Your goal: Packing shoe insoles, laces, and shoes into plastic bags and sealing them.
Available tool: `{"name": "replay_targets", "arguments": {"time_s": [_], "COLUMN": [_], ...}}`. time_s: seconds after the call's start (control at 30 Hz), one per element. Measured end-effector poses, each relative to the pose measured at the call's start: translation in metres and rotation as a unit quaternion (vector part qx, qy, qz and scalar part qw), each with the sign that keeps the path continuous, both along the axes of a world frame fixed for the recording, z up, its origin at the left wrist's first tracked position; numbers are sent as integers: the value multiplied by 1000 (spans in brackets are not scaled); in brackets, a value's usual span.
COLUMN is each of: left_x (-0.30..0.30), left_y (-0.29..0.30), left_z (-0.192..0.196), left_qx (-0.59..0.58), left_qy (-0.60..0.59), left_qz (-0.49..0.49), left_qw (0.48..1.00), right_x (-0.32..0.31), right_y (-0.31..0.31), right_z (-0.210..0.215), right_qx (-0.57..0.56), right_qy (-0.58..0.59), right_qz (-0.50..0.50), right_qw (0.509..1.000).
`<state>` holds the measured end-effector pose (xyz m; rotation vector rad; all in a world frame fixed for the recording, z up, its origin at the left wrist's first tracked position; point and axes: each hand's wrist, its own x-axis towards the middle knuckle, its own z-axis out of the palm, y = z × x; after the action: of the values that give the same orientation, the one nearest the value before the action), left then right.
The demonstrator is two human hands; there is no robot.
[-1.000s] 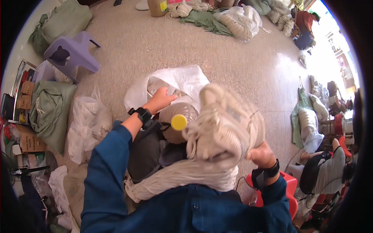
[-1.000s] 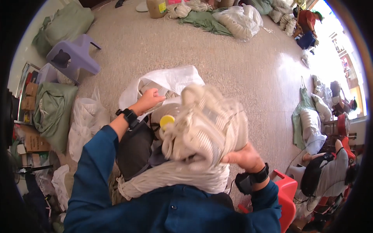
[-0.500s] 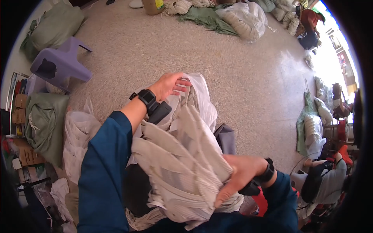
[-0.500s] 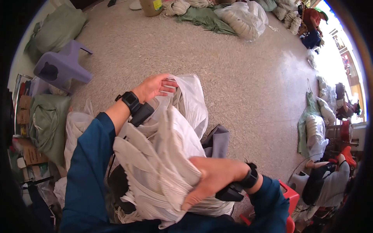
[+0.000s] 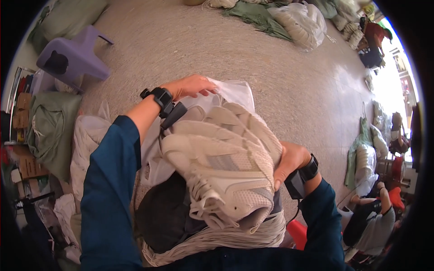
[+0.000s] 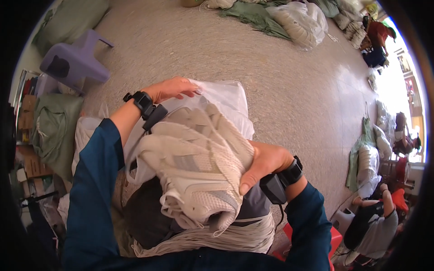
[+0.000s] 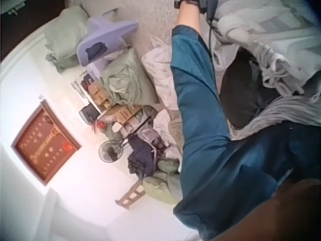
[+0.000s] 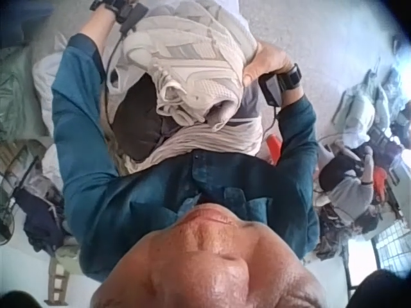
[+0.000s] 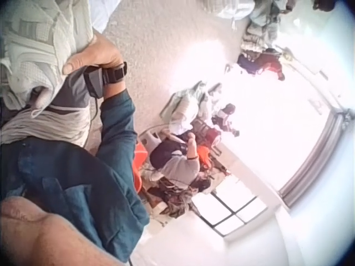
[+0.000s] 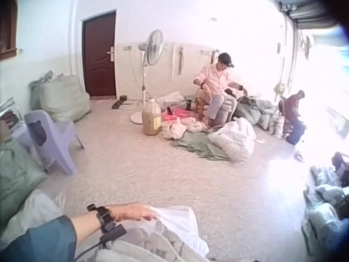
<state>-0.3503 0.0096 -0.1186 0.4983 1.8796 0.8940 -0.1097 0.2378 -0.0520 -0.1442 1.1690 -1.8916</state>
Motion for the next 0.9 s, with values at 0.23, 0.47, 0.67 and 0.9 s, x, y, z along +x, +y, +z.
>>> {"name": "replay_targets", "arguments": {"time_s": [0.23, 0.47, 0.67, 0.9], "left_x": [-2, -2, 24, 107], "left_y": [-8, -8, -41, -117], "left_z": [-7, -4, 8, -16], "left_qx": [47, 135, 110, 42], "left_qy": [-55, -32, 97, 378], "left_qz": [43, -22, -32, -47], "left_qw": [996, 990, 989, 924], "right_x": [6, -28, -27, -50], "right_y": [-8, -30, -16, -71], "right_z": [7, -7, -11, -66], "right_qx": [61, 75, 144, 460], "right_qy": [10, 20, 87, 286], "right_qz": [-40, -32, -186, -211], "right_qw": [997, 996, 968, 814]}}
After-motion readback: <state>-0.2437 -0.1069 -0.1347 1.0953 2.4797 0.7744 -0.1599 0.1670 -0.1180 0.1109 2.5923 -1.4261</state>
